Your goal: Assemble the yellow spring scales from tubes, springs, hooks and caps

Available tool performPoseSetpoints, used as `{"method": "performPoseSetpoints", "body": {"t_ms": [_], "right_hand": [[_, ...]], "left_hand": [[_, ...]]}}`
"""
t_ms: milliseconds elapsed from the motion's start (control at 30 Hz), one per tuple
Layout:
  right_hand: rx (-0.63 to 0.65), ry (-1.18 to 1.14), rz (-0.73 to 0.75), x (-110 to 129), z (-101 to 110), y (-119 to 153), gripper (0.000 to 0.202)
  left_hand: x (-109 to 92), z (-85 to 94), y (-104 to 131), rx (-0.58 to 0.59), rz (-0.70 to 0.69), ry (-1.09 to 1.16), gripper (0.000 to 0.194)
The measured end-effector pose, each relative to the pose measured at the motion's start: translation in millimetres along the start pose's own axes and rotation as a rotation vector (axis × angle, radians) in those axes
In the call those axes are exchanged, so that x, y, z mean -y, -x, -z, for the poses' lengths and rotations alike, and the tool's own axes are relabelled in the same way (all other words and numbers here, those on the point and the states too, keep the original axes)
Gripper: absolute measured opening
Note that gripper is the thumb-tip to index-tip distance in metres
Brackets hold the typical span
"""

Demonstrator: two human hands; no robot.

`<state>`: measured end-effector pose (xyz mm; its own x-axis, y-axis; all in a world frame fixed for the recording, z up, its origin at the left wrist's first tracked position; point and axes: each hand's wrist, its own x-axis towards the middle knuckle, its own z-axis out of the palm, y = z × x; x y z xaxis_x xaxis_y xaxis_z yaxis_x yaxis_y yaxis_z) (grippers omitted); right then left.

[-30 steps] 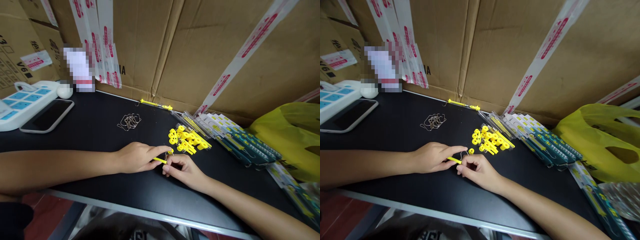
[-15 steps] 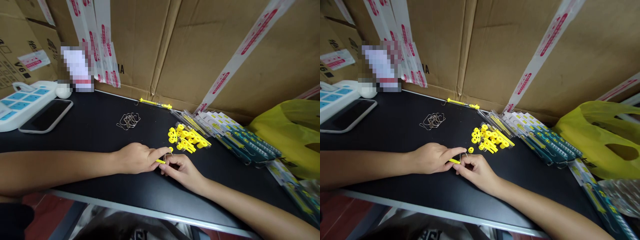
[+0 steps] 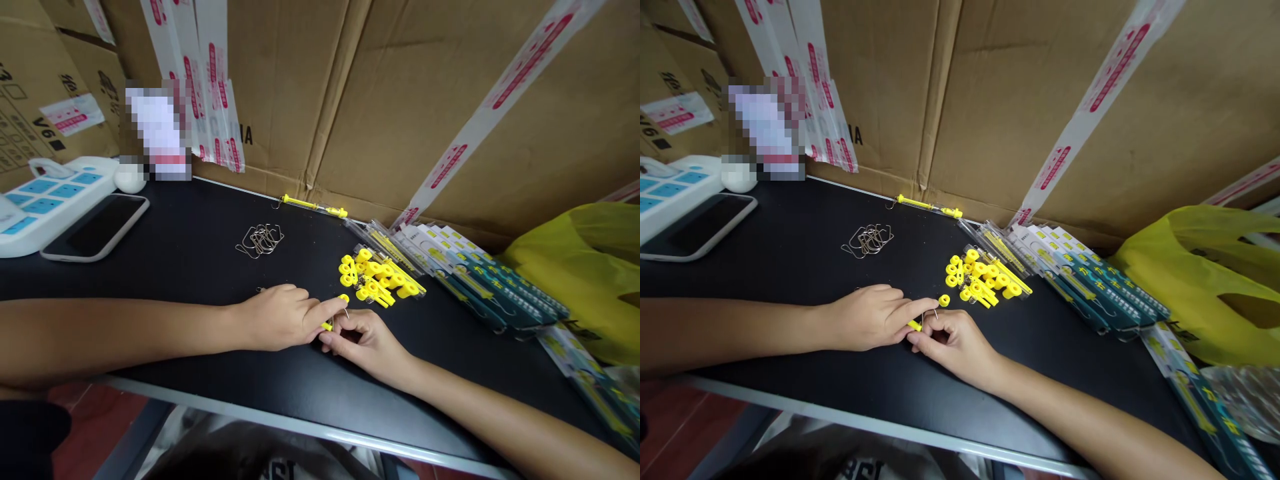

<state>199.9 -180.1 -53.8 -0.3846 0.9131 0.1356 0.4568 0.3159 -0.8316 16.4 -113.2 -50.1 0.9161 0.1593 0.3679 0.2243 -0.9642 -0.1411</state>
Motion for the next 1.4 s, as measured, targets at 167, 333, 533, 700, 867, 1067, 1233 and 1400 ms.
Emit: {"method": "performPoseSetpoints", "body": {"t_ms": [167, 333, 533, 700, 867, 1067, 1233, 1400], "right_hand": [[0.010, 0.000, 0.010, 0.8, 0.6, 0.7, 0.031], [-0.003, 0.004, 0.020, 0.0, -0.4, 0.7, 0.031], [0.007, 0.028, 0.033, -2.2, -1.3, 1.0, 0.028], [-0.002, 0.020, 0.026, -1.7, -1.0, 1.5, 0.028], [0.000, -0.006, -0.028, 1.3, -2.4, 2.9, 0.033], [0.004, -0.065, -0.062, 2.9, -2.0, 3.8, 0.035], [-0.034, -0.035, 0.008, 1.2, -3.4, 3.5, 0.033], [-0.055, 0.023, 0.035, -1.4, -4.7, 4.7, 0.032]], "left_hand": [[-0.8, -2.6, 0.2, 0.050, -0.003, 0.049, 0.040], [-2.6, -6.1, 4.0, 0.063, 0.007, -0.008, 0.042], [-3.0, -2.9, 5.1, 0.057, -0.024, -0.082, 0.043], [-1.7, -5.3, 5.1, 0.023, -0.020, -0.049, 0.043], [-0.5, -5.4, 5.5, 0.018, -0.014, -0.021, 0.043], [-3.5, -6.4, 6.6, -0.041, 0.015, -0.119, 0.043], [-4.5, -5.9, 7.1, -0.038, 0.030, -0.137, 0.041], [-5.7, -5.9, 6.6, -0.044, 0.060, -0.152, 0.038]]}}
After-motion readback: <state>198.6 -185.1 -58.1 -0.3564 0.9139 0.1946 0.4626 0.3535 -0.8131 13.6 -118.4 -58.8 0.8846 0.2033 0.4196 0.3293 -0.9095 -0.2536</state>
